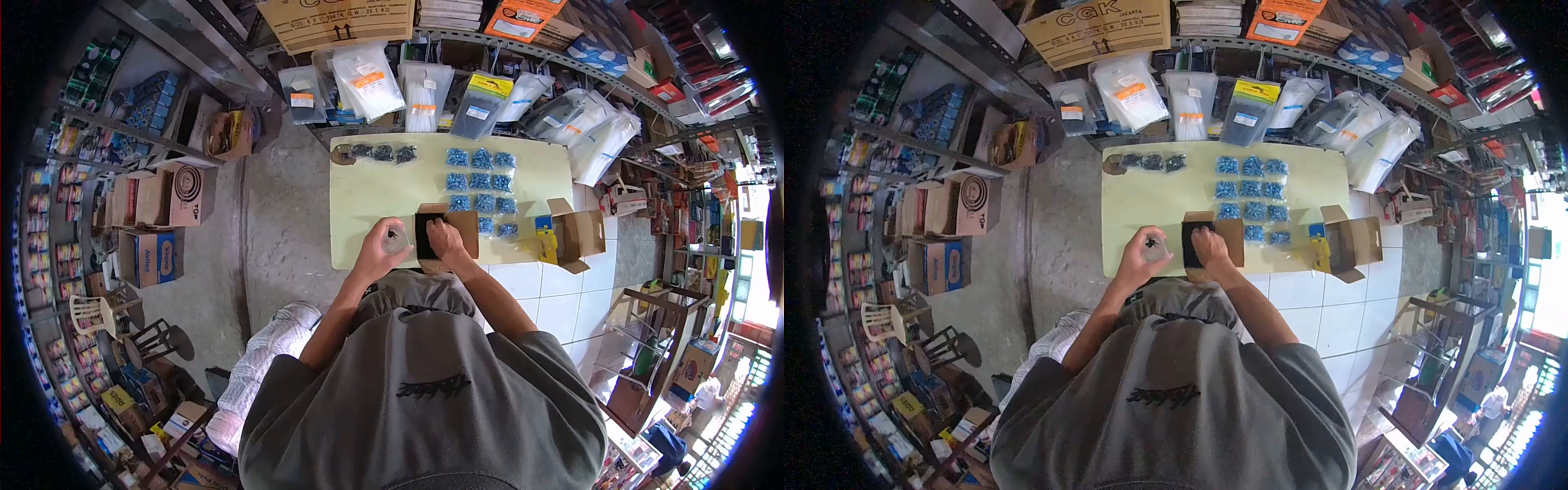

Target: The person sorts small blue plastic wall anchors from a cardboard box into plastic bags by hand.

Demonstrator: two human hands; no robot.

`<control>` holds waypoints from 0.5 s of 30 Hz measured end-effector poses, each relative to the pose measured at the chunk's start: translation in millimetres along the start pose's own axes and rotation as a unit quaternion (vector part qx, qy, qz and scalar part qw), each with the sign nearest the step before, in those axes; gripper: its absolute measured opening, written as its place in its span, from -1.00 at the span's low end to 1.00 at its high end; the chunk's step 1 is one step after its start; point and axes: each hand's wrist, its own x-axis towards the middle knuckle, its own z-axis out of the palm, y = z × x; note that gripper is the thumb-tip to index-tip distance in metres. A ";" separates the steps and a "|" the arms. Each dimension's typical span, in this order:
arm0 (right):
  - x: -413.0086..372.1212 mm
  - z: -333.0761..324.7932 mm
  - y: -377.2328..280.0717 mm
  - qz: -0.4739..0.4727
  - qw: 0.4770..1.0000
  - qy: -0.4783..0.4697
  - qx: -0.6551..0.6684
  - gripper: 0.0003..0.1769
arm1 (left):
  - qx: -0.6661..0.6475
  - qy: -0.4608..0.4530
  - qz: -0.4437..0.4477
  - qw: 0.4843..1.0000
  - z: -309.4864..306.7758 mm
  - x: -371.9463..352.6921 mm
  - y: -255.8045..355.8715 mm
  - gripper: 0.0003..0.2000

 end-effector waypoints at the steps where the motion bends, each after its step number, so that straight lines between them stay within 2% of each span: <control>1: -1.5 0.6 0.5 -0.009 1.000 0.013 0.012 -0.91 | -0.004 -0.002 -0.012 1.000 -0.1 -0.1 -0.3 -0.52; 2: -3.8 -9.2 -2.7 -0.010 1.000 0.013 0.013 -0.91 | -0.003 -0.001 -0.013 1.000 -0.8 0.1 0.1 -0.52; 4: -9.3 -37.7 -9.1 -0.002 0.990 0.087 0.108 -0.88 | 0.010 0.003 0.002 1.000 -2.6 1.6 1.5 -0.51; 5: -11.3 -53.9 -14.6 -0.003 0.990 0.086 0.108 -0.88 | 0.011 0.004 0.001 1.000 -4.2 2.2 1.2 -0.51; 7: -17.9 -88.6 -25.2 -0.007 0.956 0.148 0.252 -0.81 | 0.034 0.003 0.014 0.999 -5.3 3.9 0.7 -0.51; 8: -23.0 -105.6 -31.8 -0.005 0.956 0.148 0.252 -0.81 | 0.033 0.002 0.013 0.999 -3.8 4.6 -1.3 -0.51; 10: -33.4 -136.4 -47.3 0.005 0.917 0.133 0.375 -0.78 | 0.013 -0.013 0.019 1.000 -0.4 6.7 -7.2 -0.51; 11: -37.6 -147.2 -54.4 0.008 0.917 0.134 0.376 -0.78 | 0.013 -0.016 0.019 1.000 1.0 7.4 -7.6 -0.51; 13: -43.8 -162.8 -66.3 -0.056 0.908 0.153 0.386 -0.79 | 0.067 -0.028 0.045 0.996 3.7 9.8 -5.7 -0.51; 15: -47.4 -172.1 -70.4 -0.076 0.919 0.148 0.357 -0.79 | 0.047 -0.043 0.046 0.997 5.4 12.8 -1.0 -0.50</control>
